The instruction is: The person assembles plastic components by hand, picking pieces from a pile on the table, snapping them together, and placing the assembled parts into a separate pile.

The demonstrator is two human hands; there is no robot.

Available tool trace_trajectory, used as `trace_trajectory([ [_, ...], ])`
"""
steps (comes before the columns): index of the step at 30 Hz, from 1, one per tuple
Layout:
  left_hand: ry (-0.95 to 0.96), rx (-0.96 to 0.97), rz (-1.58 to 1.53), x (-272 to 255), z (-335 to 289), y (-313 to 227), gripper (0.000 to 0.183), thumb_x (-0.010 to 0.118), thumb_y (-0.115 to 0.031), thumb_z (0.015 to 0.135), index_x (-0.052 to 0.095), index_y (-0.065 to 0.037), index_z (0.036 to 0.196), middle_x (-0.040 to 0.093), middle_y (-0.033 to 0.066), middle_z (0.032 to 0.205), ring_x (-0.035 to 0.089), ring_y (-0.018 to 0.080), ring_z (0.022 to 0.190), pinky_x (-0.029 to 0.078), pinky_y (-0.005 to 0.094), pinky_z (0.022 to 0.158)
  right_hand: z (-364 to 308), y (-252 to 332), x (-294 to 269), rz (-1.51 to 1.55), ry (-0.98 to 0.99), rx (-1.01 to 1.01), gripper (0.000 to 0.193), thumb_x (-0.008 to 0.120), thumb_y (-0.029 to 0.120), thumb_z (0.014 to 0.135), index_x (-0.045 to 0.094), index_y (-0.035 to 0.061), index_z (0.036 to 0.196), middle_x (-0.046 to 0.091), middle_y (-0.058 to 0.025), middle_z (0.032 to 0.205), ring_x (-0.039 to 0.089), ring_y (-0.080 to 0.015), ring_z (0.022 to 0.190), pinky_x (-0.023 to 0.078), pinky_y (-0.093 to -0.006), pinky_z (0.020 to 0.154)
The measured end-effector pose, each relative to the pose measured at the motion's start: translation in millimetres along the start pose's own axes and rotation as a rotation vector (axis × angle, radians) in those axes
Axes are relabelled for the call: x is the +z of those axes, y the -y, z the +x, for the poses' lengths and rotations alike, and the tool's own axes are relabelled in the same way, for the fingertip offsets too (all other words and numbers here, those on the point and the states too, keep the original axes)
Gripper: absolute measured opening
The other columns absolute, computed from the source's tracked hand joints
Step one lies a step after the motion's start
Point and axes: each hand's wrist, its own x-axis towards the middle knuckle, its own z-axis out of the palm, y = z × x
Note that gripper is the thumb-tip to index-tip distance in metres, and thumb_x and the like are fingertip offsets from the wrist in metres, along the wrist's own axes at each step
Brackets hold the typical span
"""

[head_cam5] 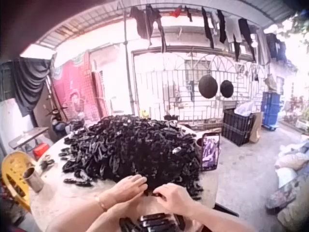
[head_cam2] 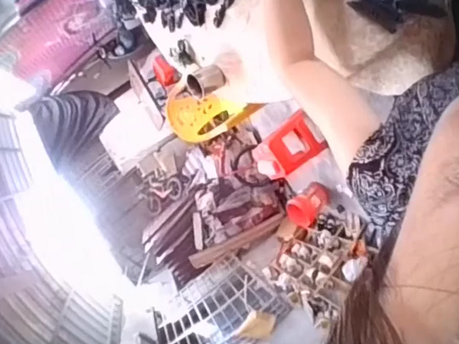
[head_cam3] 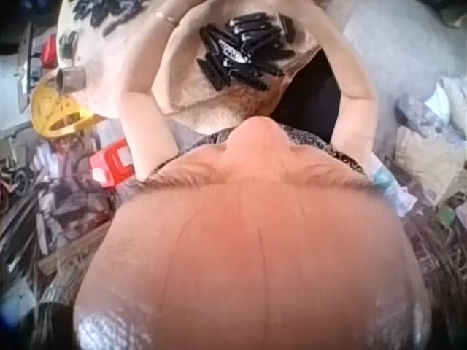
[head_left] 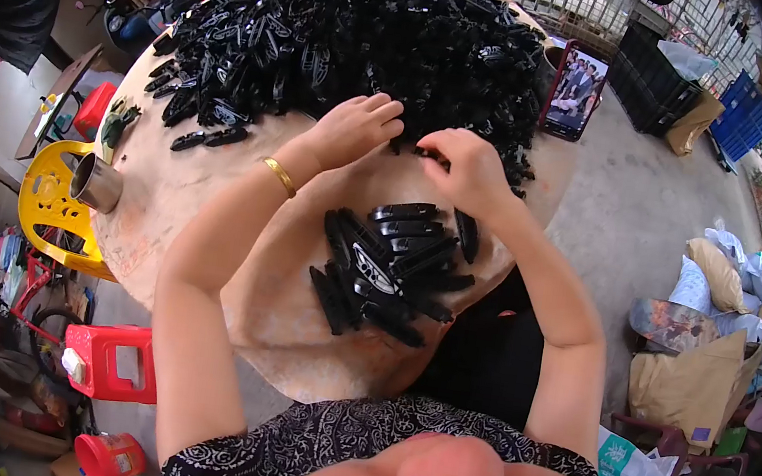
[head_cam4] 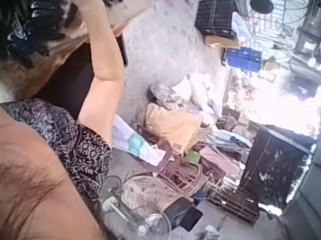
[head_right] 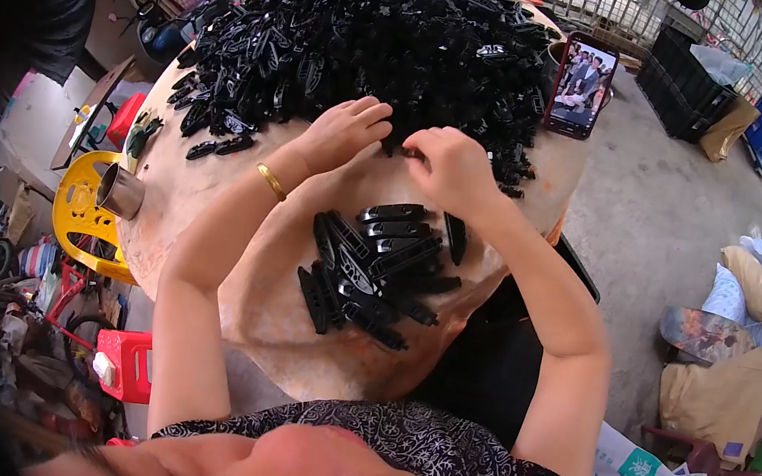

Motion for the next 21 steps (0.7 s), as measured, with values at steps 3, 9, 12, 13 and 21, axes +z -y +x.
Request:
trace_trajectory([
  [3,-0.117,0.009,-0.028,-5,3,-7,0.017,0.064,-0.008,0.072,0.057,-0.012,0.087,0.053,0.0056,0.114,0.051,0.0231,0.105,0.048,0.0291,0.081,-1,-5,3,0.212,-0.165,-0.044,0.027,0.058,0.003,0.083,0.062,0.0032,0.109,0.068,-0.0116,0.093,0.066,-0.0198,0.084,0.052,-0.0311,0.076],
  [9,-0.375,-0.876,-1.320,-8,-7,-37,0.017,0.071,-0.003,0.076,0.056,-0.003,0.083,0.064,0.0062,0.089,0.063,0.0159,0.079,0.051,0.0287,0.072,-4,12,7,0.759,-0.313,0.130,0.028,0.067,0.004,0.081,0.060,-0.0024,0.107,0.069,-0.0130,0.088,0.065,-0.0112,0.076,0.052,-0.0234,0.069],
  [12,-0.435,-0.808,-1.816,-12,-16,-49,0.014,0.069,-0.006,0.082,0.057,-0.005,0.089,0.063,0.0036,0.091,0.062,0.0127,0.081,0.052,0.0286,0.077,-6,22,7,0.613,-0.451,-0.008,0.024,0.068,0.005,0.079,0.063,-0.0007,0.102,0.068,-0.0115,0.083,0.065,-0.0144,0.070,0.052,-0.0250,0.064],
  [13,-0.424,-0.816,-2.005,-12,-20,-51,0.013,0.067,-0.005,0.083,0.058,-0.005,0.093,0.063,0.0031,0.094,0.062,0.0139,0.085,0.053,0.0314,0.081,-6,24,6,0.619,-0.449,-0.008,0.024,0.068,0.005,0.079,0.063,-0.0007,0.102,0.068,-0.0115,0.083,0.065,-0.0144,0.070,0.052,-0.0250,0.064],
  [21,-0.418,-0.809,-2.201,-13,-20,-64,0.016,0.068,-0.005,0.081,0.053,-0.007,0.082,0.062,0.0031,0.092,0.061,0.0135,0.086,0.053,0.0335,0.085,-5,30,5,0.193,-0.635,-0.329,0.013,0.069,0.003,0.072,0.065,0.0040,0.084,0.066,-0.0091,0.079,0.063,-0.0246,0.067,0.051,-0.0312,0.058],
])
